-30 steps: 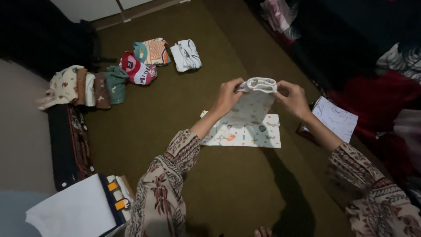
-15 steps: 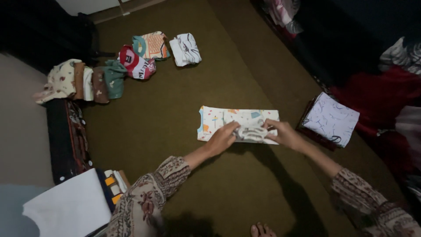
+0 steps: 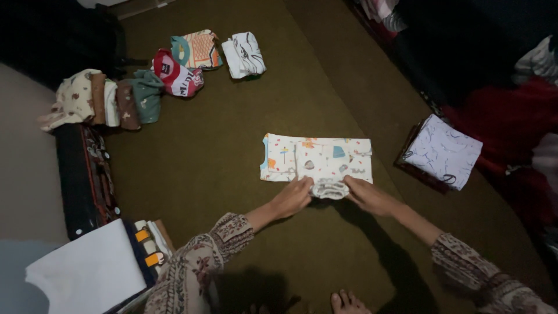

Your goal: The person folds a patterned shirt and a white and red striped shirt by hand on the floor.

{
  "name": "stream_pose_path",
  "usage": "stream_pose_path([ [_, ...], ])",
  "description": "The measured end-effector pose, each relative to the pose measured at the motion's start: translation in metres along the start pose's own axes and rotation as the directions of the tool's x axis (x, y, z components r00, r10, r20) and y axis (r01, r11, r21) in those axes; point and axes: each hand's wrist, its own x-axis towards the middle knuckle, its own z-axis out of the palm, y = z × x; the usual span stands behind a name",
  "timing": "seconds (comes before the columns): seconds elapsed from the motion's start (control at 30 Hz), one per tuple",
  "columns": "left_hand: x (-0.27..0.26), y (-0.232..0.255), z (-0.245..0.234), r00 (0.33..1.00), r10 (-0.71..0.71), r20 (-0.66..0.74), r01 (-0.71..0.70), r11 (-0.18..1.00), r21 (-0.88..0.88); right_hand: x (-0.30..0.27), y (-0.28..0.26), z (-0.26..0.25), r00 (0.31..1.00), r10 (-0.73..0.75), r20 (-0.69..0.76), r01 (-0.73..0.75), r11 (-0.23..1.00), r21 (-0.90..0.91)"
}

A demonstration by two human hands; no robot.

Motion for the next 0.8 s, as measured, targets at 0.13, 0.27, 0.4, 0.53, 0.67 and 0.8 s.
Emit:
stream_pose_path([
  [0.13,0.012,-0.008,-0.002,0.987,-0.159,-0.029,0.158,0.987,-0.036,0.020,0.046,0.015,0.969,0.242,-0.058,-0.229,0.958,0.172],
  [0.27,0.043,-0.024,-0.001,0.923,-0.375,-0.091,0.366,0.925,-0.101,0.047,0.080,0.019,0.940,0.152,-0.306,-0.197,0.973,-0.121],
  [0.4,0.062,-0.043,0.005,0.870,-0.439,-0.225,0.418,0.898,-0.136,0.080,0.082,0.013,0.824,0.129,-0.552,-0.191,0.980,-0.057],
  [0.53,0.077,-0.055,0.019,0.746,-0.566,-0.352,0.520,0.824,-0.223,0.103,0.090,0.016,0.796,0.273,-0.540,-0.310,0.950,0.023],
  [0.67,0.081,-0.064,0.040,0.608,-0.633,-0.478,0.592,0.764,-0.259,0.107,0.089,0.033,0.714,0.237,-0.659,-0.328,0.945,-0.015],
  [0.8,0.074,-0.062,0.055,0.592,-0.586,-0.554,0.567,0.791,-0.230,0.105,0.078,0.038,0.712,0.282,-0.643,-0.401,0.915,-0.043],
])
